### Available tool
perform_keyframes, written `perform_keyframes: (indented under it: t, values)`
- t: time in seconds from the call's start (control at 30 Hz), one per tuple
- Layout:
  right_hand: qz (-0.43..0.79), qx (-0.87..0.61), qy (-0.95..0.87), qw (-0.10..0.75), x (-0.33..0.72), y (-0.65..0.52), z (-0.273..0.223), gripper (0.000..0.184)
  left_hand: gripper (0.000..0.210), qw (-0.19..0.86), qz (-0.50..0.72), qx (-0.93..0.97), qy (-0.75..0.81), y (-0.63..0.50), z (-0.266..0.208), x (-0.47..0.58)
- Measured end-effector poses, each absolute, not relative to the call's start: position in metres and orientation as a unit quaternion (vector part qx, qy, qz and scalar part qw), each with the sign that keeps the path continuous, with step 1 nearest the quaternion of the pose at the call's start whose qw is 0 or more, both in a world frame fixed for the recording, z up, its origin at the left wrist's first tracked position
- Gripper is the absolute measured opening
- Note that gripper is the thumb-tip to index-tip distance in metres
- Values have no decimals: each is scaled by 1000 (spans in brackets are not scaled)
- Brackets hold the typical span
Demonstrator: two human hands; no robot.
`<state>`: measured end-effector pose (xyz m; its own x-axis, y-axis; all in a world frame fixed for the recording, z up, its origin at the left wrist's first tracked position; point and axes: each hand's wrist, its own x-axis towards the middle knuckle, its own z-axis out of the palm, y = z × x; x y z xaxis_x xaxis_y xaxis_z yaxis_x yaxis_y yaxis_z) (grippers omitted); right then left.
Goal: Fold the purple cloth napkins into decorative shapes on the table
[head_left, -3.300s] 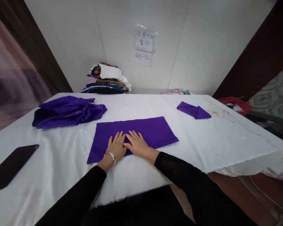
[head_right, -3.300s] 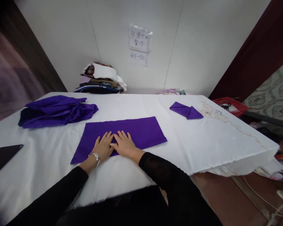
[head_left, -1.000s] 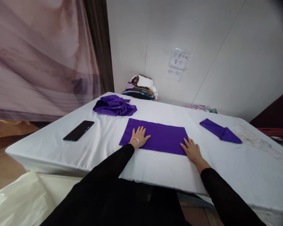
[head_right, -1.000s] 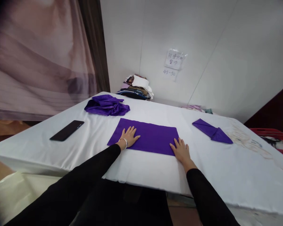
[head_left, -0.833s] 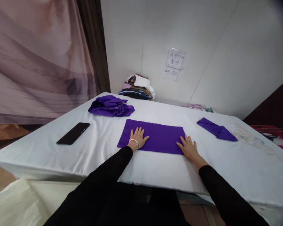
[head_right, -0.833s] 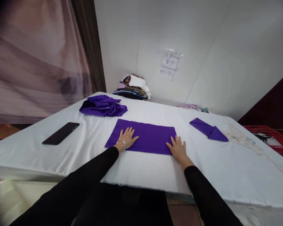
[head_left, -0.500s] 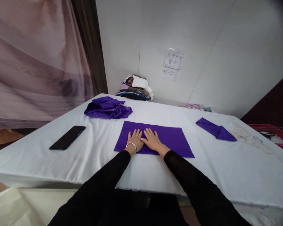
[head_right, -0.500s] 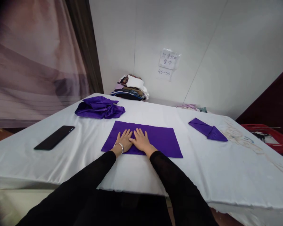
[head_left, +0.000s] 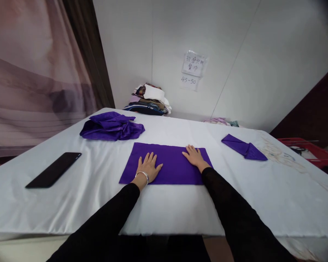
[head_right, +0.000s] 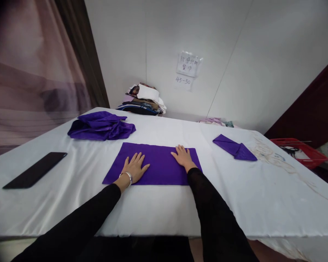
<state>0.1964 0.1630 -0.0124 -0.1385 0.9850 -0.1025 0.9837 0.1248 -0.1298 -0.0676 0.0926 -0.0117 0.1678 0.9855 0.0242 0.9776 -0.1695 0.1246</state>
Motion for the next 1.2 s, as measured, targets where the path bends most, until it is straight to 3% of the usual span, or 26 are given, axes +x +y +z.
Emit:
perform_keyframes:
  t: [0.37, 0.77, 0.93, 1.2]
  values:
    - [48, -707, -706, 12, 244, 160, -23, 67, 74, 82, 46, 749, 656, 95, -11, -66]
    - [28, -704, -710, 1, 245, 160, -25, 63, 72, 120, 90, 845, 513, 143, -13, 73]
    - [28, -705, -708, 0, 247, 161, -29, 64, 81, 121, 94, 831, 535, 163, -21, 46]
    - [18, -703, -711, -1, 251, 164, -36, 64, 79, 86, 60, 742, 662, 196, -15, -72]
